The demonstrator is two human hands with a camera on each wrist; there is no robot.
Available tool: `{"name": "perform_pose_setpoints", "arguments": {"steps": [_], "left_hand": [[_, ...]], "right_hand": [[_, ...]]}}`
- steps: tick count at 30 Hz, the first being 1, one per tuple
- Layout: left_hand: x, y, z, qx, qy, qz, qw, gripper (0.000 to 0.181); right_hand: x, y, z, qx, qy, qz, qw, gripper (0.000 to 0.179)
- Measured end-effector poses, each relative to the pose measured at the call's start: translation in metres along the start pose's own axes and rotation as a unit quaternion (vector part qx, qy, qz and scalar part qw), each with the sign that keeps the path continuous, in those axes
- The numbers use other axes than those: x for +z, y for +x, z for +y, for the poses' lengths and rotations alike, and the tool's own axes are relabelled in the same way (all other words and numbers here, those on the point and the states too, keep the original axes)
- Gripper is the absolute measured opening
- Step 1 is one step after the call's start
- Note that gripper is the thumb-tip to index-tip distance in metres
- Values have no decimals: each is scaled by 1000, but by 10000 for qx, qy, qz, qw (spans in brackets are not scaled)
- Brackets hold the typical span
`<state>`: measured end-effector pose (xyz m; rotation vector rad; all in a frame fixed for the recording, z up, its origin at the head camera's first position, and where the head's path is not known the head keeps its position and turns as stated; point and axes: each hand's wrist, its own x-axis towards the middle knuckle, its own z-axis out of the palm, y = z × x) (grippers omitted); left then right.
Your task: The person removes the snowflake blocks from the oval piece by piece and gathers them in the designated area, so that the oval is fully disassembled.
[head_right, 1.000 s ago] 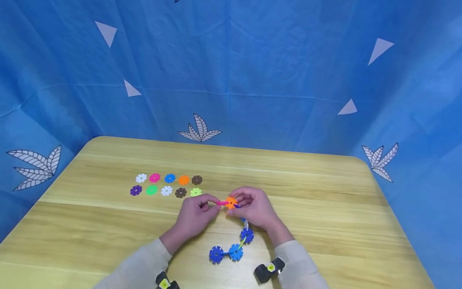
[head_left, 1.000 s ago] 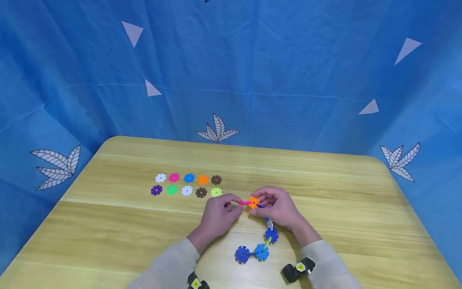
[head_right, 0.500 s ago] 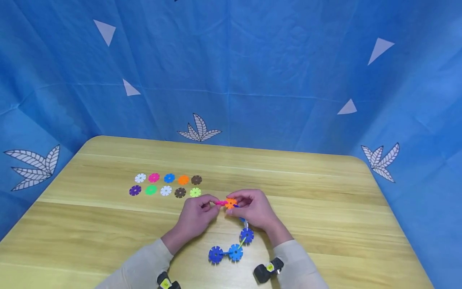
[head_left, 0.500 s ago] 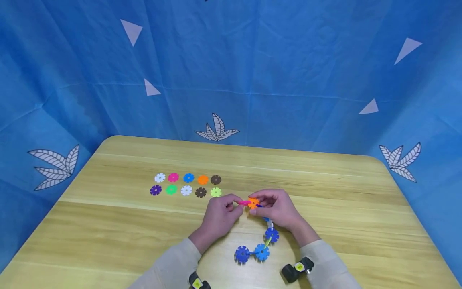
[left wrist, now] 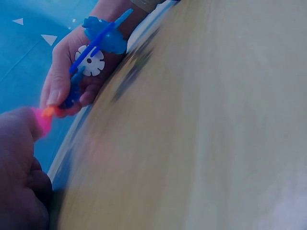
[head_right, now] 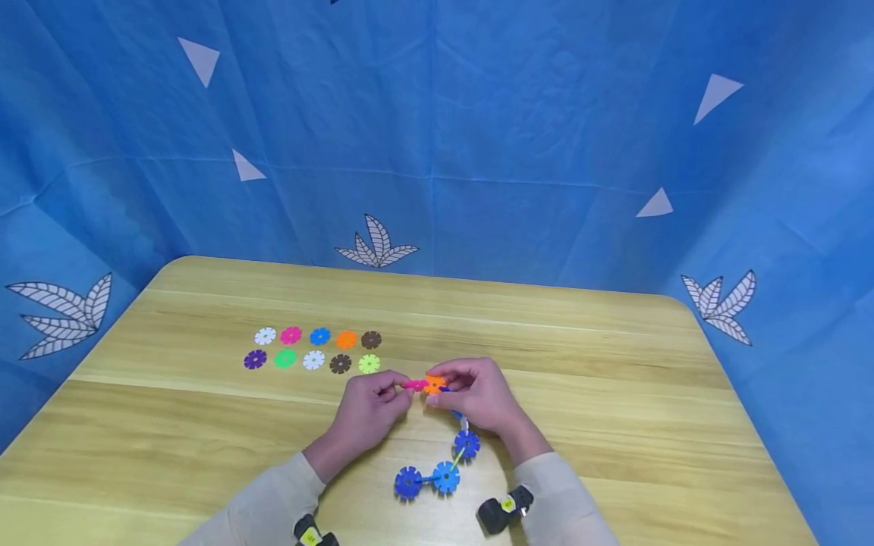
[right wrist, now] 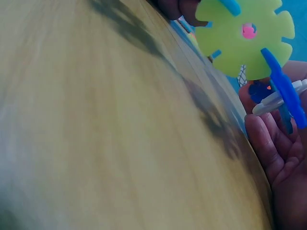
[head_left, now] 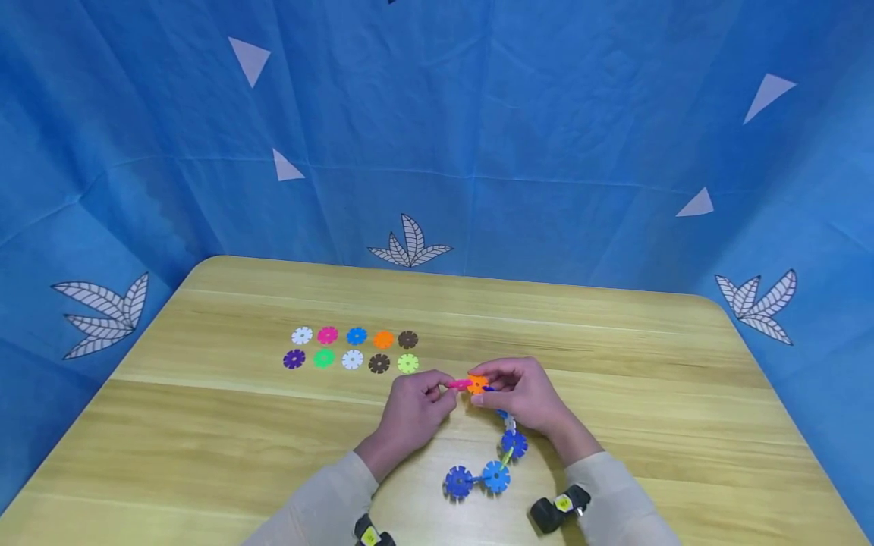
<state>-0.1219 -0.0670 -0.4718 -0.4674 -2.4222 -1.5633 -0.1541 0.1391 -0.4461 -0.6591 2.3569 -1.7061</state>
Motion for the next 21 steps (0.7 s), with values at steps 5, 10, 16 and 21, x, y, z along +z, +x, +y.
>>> {"name": "perform_pose_setpoints", "arguments": {"steps": [5,10,16,21], "left_hand": [[-3,-2,-3,-288,-196,288,9990,10],[-9,-4,-4,-804,-578,476,9939,10],[-13,-5,-4,-1117,-627,429,9908,10],[-22,-8,-7,-1242,-758,528,9879,9]], "right_hand": [[-5,3,30,66,184,155,9997,30],[-10,2,34,1,287,205,9994,28],[-8,4,33,37,132,53,9999,32],[-8,4,33,72,81,41,9999,34]]}}
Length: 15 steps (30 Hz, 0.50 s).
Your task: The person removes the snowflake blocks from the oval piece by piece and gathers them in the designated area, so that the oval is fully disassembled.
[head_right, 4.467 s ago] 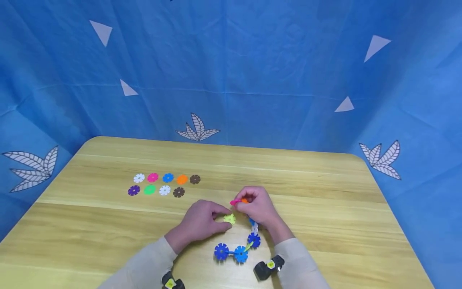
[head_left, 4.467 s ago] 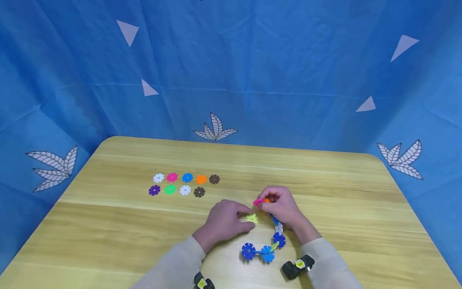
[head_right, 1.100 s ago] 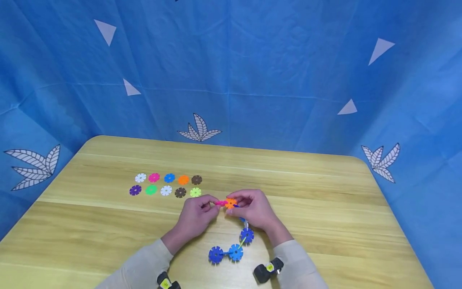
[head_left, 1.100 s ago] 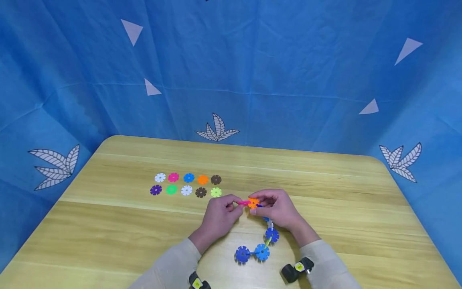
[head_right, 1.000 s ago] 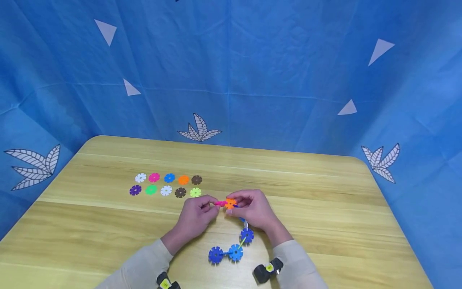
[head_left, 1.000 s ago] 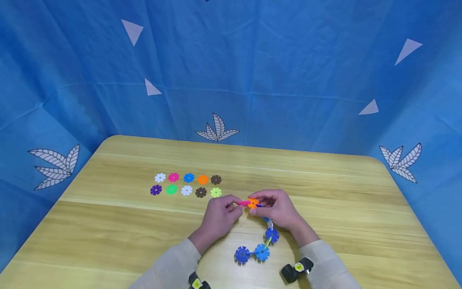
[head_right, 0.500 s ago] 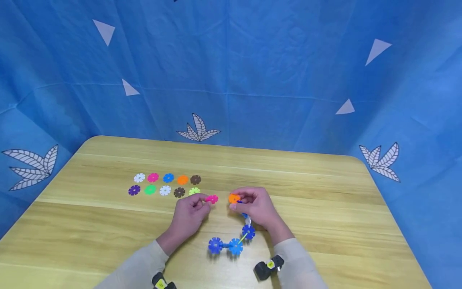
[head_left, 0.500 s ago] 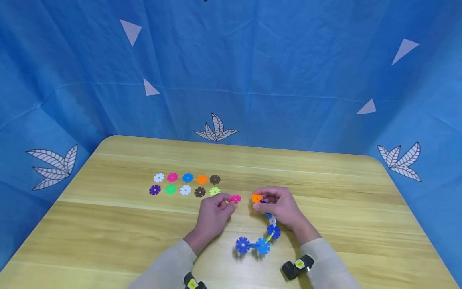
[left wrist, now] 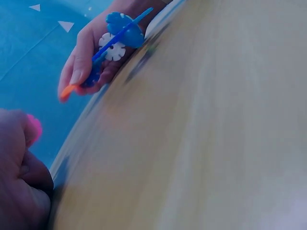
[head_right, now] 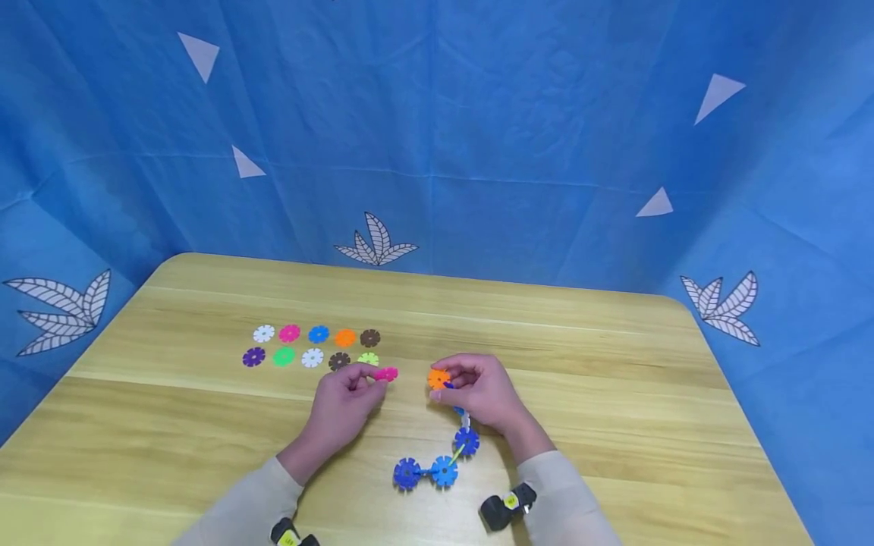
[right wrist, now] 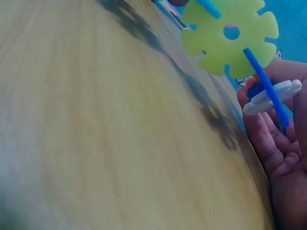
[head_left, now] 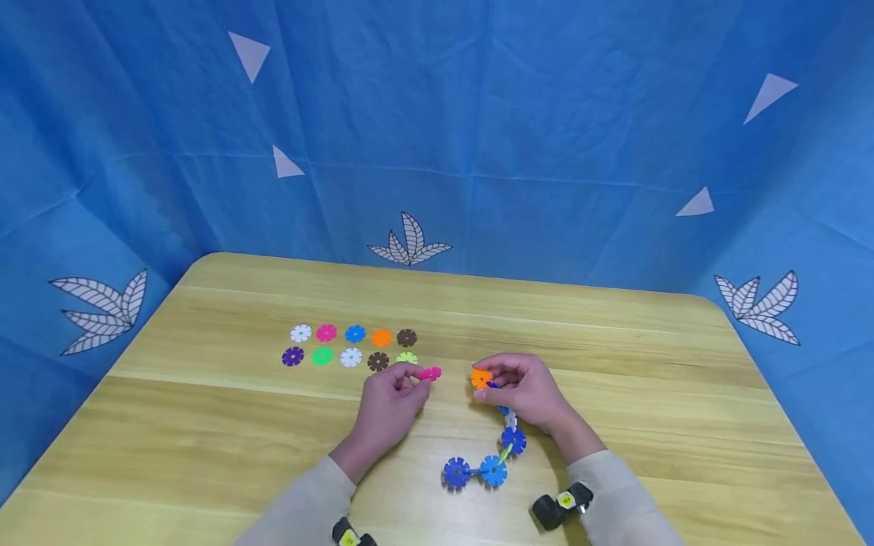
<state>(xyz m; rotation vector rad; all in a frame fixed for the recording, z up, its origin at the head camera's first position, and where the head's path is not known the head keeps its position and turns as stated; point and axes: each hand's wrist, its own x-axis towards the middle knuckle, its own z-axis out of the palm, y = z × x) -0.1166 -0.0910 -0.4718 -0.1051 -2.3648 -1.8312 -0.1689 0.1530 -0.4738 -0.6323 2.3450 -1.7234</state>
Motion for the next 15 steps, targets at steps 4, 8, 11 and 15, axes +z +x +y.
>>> {"name": "perform_pose_setpoints", "arguments": {"steps": [4,8,11,15], "left_hand": [[-14,-2,-3,-71,89,127,9999,8],[-30,-4,-6,-207,233,278,9991,7],[-44,-6,-9,-285,293,429,9982,7],[-61,-7,-13,-317,450,668,9962,6]], "right_hand": [[0,0,0,57,-32,-1,10000,34],[1,0,0,92,-8,-41,9999,35],[1,0,-1,132,-32,-54,9999,35],[1,0,-1,165,-27,-37,9999,36]]}}
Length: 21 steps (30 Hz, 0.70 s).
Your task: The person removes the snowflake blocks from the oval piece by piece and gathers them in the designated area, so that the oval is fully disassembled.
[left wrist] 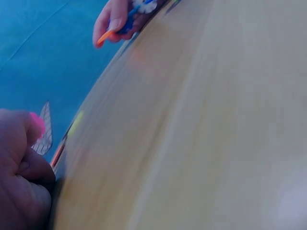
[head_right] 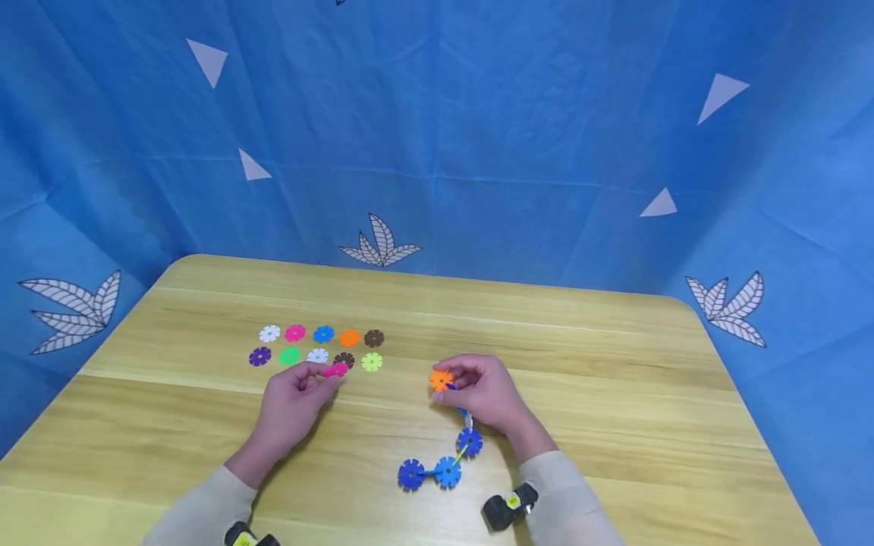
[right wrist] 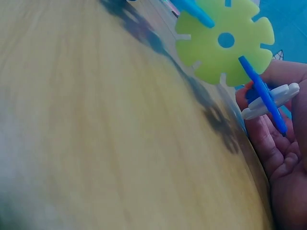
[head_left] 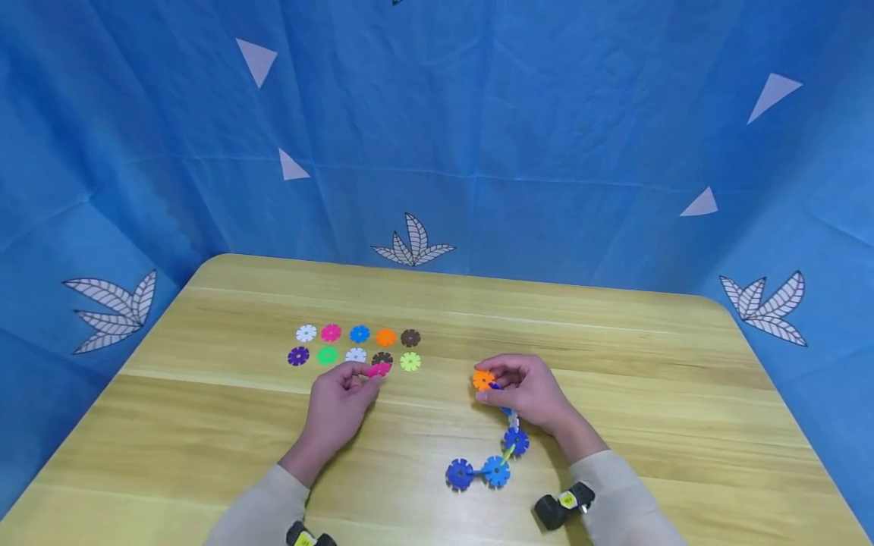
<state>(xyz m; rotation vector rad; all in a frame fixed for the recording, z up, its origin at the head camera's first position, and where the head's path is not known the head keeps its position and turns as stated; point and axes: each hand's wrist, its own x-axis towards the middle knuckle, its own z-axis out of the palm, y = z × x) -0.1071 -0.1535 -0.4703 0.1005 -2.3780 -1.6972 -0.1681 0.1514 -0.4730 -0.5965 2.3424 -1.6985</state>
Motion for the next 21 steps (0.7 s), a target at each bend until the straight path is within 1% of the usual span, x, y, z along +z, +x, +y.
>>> {"name": "perform_pose_setpoints", "arguments": {"steps": [6,11,15,19,21], "left_hand": [[-23,1,-7,-28,275,203,9994,5],[-43,1,-14,-173,585,405,9973,6],[-58,0,-16,-278,786,563,9949,7],[-73,-2,-17,-505,981,640,9918,10],[-79,-2,-18,-664,1115,627,9896,12]], "right_hand": [[0,0,0,71,14,1,10000,38],[0,0,0,134,-40,-34,9999,38],[0,1,-1,205,-64,-7,9998,38],[0,0,-5,299,-60,1,9995,38],[0,-2,-14,298,-101,-25,9995,38]]}}
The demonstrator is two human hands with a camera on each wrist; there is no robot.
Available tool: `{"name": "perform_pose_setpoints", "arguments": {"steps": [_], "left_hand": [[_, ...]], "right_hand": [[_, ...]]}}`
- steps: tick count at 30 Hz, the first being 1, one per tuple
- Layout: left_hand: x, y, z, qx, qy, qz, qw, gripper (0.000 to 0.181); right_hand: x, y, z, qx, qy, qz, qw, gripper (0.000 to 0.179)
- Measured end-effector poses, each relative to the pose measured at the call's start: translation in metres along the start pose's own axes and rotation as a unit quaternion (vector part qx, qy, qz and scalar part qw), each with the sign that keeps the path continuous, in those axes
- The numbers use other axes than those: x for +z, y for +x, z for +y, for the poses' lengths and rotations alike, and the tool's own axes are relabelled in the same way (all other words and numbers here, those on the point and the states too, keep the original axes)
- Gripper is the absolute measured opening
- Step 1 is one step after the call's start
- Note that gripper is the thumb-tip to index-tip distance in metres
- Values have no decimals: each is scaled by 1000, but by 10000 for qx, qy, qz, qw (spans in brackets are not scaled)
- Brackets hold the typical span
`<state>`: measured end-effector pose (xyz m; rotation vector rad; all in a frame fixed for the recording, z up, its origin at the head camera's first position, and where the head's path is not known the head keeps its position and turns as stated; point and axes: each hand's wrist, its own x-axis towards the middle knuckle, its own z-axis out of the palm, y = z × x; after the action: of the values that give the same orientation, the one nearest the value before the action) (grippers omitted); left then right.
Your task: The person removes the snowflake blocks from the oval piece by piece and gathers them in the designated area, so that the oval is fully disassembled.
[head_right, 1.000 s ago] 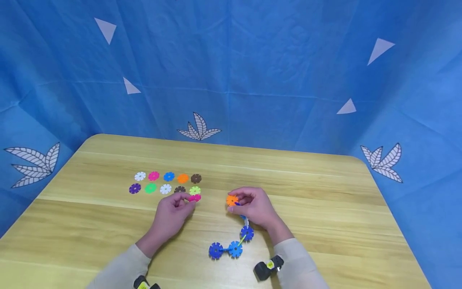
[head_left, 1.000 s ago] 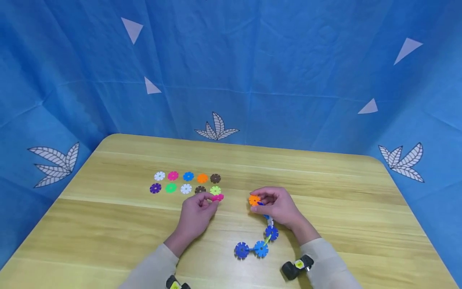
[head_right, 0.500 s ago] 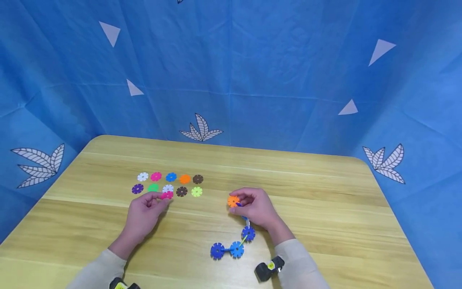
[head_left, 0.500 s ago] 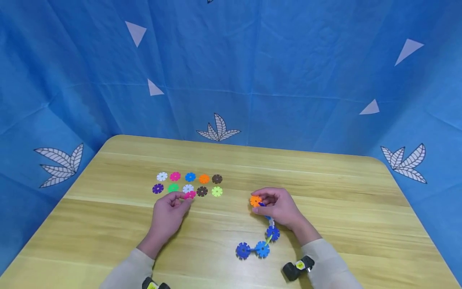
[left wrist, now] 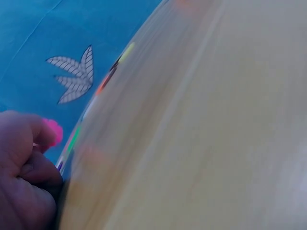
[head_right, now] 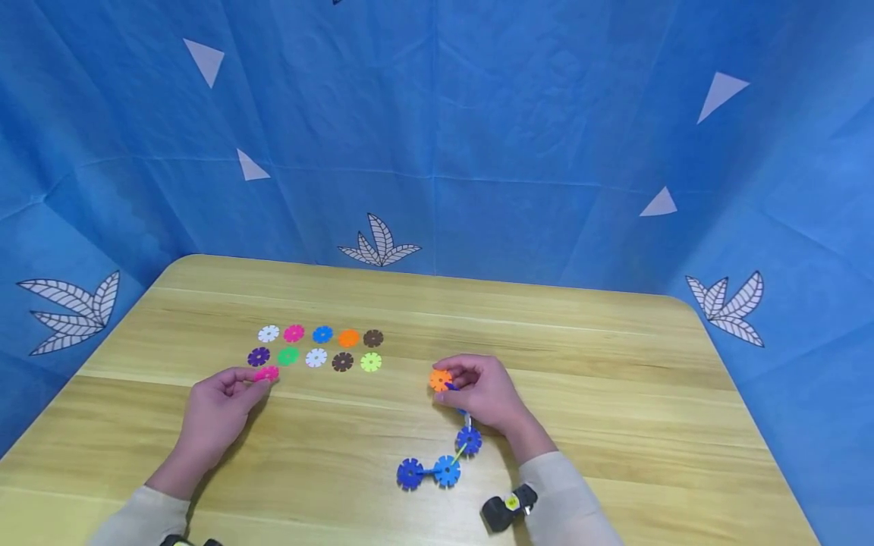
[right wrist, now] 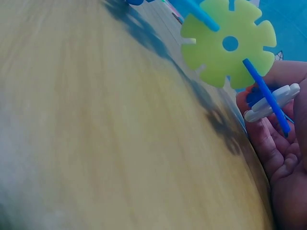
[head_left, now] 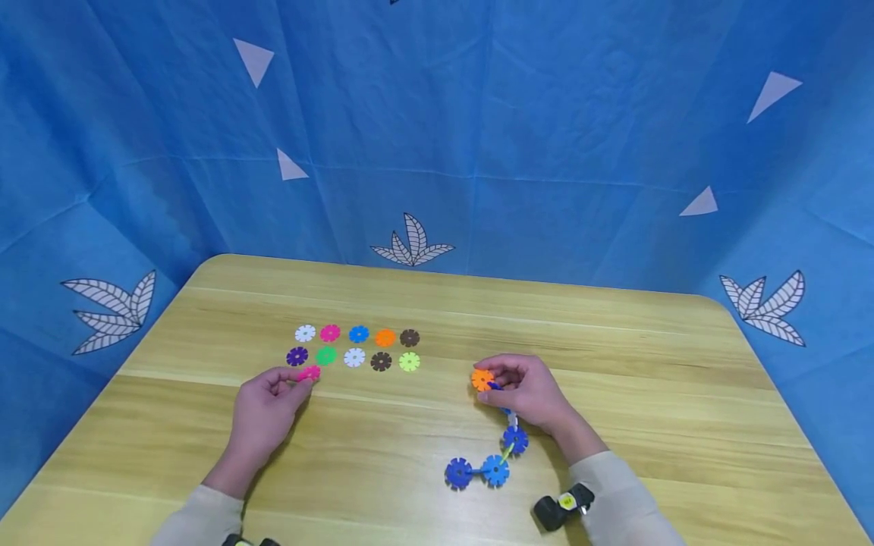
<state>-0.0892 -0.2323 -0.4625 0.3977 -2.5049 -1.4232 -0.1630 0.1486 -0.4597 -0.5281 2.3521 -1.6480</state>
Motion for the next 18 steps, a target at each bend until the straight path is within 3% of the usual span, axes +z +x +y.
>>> {"name": "perform_pose_setpoints", "arguments": {"steps": [4,10,14,18], "left_hand": [[-11,2,-1,-333,200,-136,9992,17],[-24,4,-6,-717,357,-144,9967,26],[-28,5,-6,-712,637,6,9954,28],[-27,5,-6,-470,956,88,9943,32]], "right_hand": [[0,-4,-14,-9,-80,-29,10000,36],[-1,3,13,-133,-5,-17,9999,37],[0,3,13,-108,-29,-23,9999,38],[0,4,13,-111,-28,-9,9999,37]]}}
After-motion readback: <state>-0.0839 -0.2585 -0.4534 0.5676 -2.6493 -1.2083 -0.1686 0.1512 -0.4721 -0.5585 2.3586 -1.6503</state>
